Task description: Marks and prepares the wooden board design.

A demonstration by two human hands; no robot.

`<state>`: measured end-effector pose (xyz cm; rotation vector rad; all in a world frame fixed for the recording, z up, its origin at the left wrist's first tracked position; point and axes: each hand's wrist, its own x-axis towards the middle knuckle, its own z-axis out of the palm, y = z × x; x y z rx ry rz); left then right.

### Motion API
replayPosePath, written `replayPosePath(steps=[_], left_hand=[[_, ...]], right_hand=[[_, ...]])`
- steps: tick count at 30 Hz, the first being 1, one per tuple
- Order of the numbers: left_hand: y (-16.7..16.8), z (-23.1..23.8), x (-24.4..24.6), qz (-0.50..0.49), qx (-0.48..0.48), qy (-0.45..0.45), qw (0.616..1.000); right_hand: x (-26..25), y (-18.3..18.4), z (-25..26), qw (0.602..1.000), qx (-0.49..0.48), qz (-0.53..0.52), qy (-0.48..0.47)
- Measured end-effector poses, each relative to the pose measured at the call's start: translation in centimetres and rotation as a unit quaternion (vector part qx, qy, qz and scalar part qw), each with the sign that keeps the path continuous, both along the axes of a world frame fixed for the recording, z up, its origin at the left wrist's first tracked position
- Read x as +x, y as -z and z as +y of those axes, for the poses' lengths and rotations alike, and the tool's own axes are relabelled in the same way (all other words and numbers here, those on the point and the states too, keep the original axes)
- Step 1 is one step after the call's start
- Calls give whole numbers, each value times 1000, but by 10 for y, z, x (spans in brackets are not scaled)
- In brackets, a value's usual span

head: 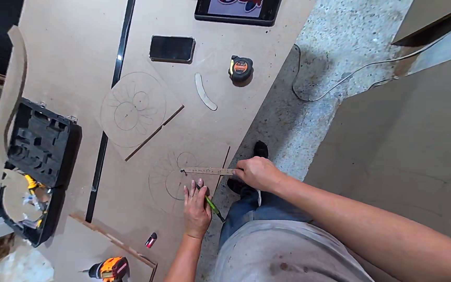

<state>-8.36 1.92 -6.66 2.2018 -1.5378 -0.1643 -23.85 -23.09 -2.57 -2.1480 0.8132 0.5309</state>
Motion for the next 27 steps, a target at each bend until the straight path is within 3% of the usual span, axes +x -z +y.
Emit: replayPosePath(steps=[7,12,27], left_hand=[[-45,-33,-2,109,-23,-40,993],[-56,-73,-1,206,-28,-46,977],[-55,-88,-3,168,20,-35,985]], right_hand=[[-2,0,2,1000,11,0,6],[-2,3,3,1000,5,-12,13],[0,-1,-6,1000,10,-5,7]])
